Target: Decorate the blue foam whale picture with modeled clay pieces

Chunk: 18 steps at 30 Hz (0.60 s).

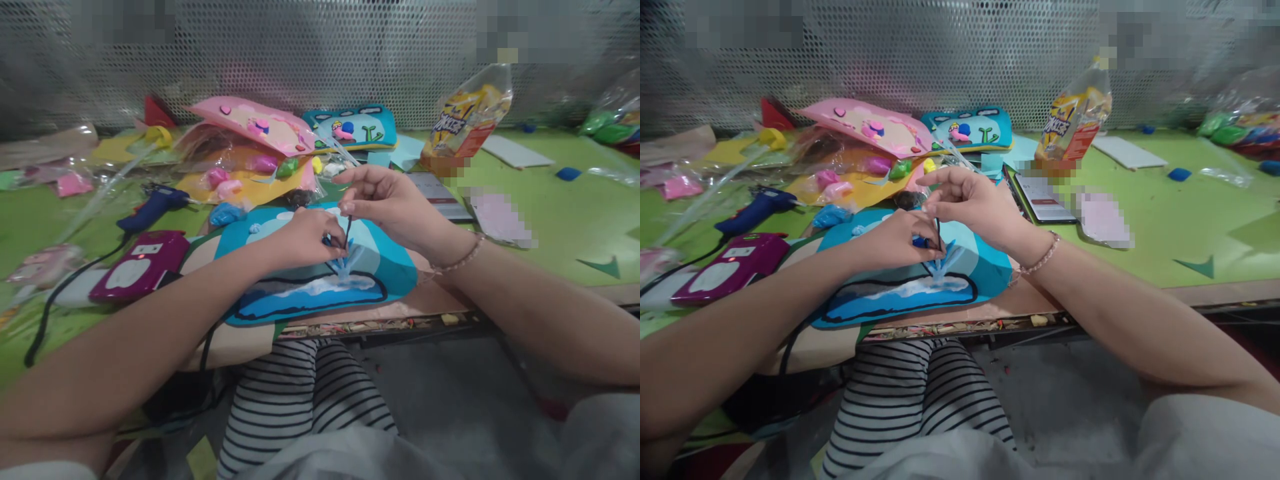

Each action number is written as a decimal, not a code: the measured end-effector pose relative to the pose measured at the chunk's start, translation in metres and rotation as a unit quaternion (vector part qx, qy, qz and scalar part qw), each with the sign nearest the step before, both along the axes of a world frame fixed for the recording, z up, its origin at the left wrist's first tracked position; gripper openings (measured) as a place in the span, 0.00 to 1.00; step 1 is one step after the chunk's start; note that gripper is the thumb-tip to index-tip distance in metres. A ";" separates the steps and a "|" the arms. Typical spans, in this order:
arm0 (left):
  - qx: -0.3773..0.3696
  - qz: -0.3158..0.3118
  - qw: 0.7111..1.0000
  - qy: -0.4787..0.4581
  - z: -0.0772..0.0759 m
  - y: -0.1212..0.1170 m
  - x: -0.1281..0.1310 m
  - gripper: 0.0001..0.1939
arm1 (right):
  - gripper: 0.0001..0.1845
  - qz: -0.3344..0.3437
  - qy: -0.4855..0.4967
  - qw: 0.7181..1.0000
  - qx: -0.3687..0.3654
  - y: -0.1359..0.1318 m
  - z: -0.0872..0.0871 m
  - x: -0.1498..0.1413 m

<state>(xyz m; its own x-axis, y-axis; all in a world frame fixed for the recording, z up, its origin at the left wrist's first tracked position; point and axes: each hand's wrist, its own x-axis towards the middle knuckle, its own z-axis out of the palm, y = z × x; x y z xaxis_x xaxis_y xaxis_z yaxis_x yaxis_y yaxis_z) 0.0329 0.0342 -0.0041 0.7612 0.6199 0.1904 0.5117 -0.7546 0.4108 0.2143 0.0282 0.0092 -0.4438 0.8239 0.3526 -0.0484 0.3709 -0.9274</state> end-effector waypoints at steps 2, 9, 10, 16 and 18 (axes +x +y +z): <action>0.005 -0.001 1.000 -0.001 0.000 -0.001 0.000 0.04 | 0.19 0.000 -0.002 1.000 0.003 0.000 -0.001 0.000; -0.003 0.022 0.999 0.023 0.003 -0.003 0.002 0.05 | 0.20 0.004 0.002 1.000 0.003 0.001 -0.001 0.000; -0.008 0.030 0.999 0.026 0.004 -0.003 0.002 0.06 | 0.20 0.004 0.001 1.000 0.005 0.001 -0.001 0.000; -0.010 0.046 0.999 0.008 0.007 -0.003 0.001 0.12 | 0.19 0.008 -0.002 1.000 0.005 0.002 -0.002 0.001; -0.002 0.055 0.998 -0.008 0.007 -0.001 0.001 0.13 | 0.19 0.008 0.001 1.000 0.002 0.002 -0.002 0.001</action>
<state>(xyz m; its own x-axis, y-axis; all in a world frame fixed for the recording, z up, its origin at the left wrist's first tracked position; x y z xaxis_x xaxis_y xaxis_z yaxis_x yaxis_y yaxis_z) 0.0337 0.0333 0.0025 0.6860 0.6997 0.1994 0.5844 -0.6932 0.4219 0.2152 0.0307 0.0073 -0.4568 0.8153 0.3559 -0.0561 0.3728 -0.9262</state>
